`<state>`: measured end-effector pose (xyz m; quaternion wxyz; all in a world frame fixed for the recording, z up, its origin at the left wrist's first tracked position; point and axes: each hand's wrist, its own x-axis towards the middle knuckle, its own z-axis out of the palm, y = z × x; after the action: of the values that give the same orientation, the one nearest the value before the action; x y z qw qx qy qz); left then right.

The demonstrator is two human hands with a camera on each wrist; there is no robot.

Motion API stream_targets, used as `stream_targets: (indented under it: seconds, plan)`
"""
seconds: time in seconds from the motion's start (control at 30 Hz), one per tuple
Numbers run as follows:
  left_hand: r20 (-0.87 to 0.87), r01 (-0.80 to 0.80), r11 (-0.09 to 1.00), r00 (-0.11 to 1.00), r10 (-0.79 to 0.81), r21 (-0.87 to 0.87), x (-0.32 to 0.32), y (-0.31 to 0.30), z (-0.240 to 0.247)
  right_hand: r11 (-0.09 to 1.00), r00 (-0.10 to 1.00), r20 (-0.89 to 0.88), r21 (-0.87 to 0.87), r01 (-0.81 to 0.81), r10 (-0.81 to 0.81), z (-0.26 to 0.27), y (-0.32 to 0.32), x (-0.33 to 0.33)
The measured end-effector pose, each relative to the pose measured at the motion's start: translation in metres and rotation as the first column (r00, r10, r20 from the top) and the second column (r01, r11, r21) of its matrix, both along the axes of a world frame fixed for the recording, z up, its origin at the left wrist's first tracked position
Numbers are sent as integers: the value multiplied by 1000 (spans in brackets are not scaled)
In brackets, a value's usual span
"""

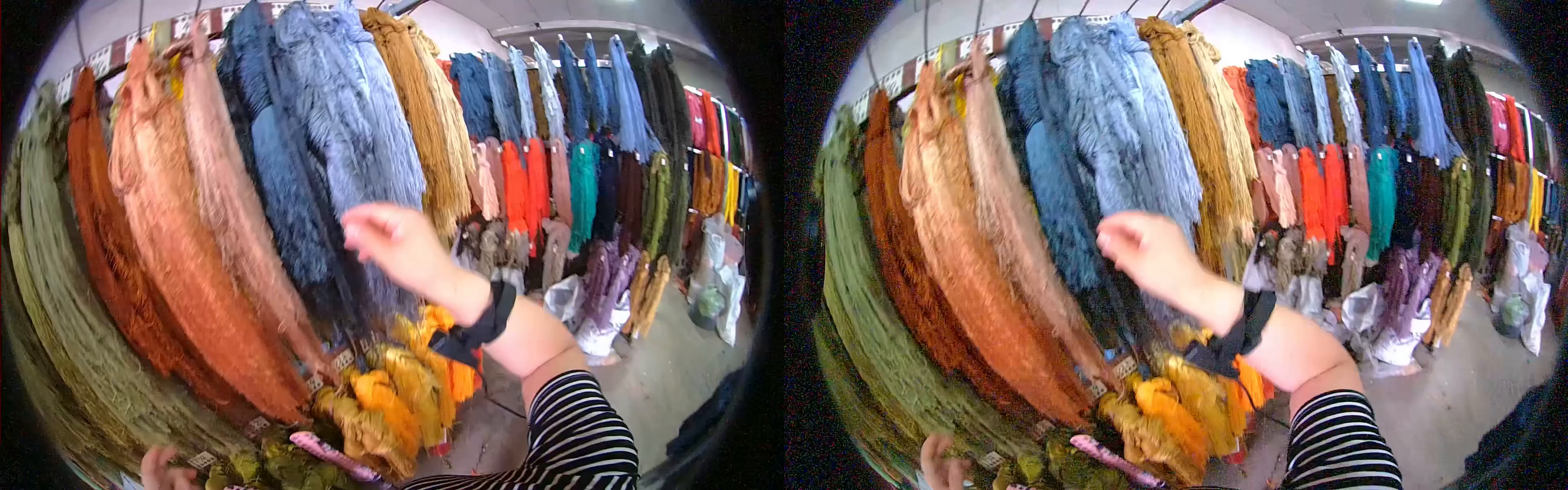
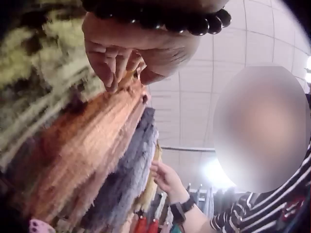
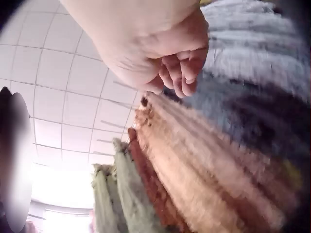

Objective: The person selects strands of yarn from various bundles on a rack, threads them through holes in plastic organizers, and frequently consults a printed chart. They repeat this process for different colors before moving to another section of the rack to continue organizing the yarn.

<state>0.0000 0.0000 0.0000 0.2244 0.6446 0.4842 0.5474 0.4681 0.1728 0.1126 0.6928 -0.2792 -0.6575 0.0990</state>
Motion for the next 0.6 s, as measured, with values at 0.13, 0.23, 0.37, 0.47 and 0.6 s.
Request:
stream_targets:
  seconds: [0.13, 0.23, 0.37, 0.47, 0.6]
  plan:
    - [-223, 113, 986, 971, -83, 124, 165, 36, 62, 967, 975, 9, 129, 220, -223, 59, 87, 112]
    - [-695, 200, 906, 707, 130, 374, 246, 80, 136, 892, 937, -50, 293, 344, -344, 115, 133, 145]
    - [-778, 526, 659, 610, 147, 537, 357, 146, 197, 769, 878, 16, 492, 409, -478, 157, 150, 150]
    - [-787, 573, 581, 579, 212, 578, 415, 192, 217, 655, 811, 11, 596, 465, -585, 174, 163, 150]
    - [-789, 517, 661, 582, 195, 544, 445, 215, 217, 549, 687, 55, 648, 528, -725, 190, 173, 148]
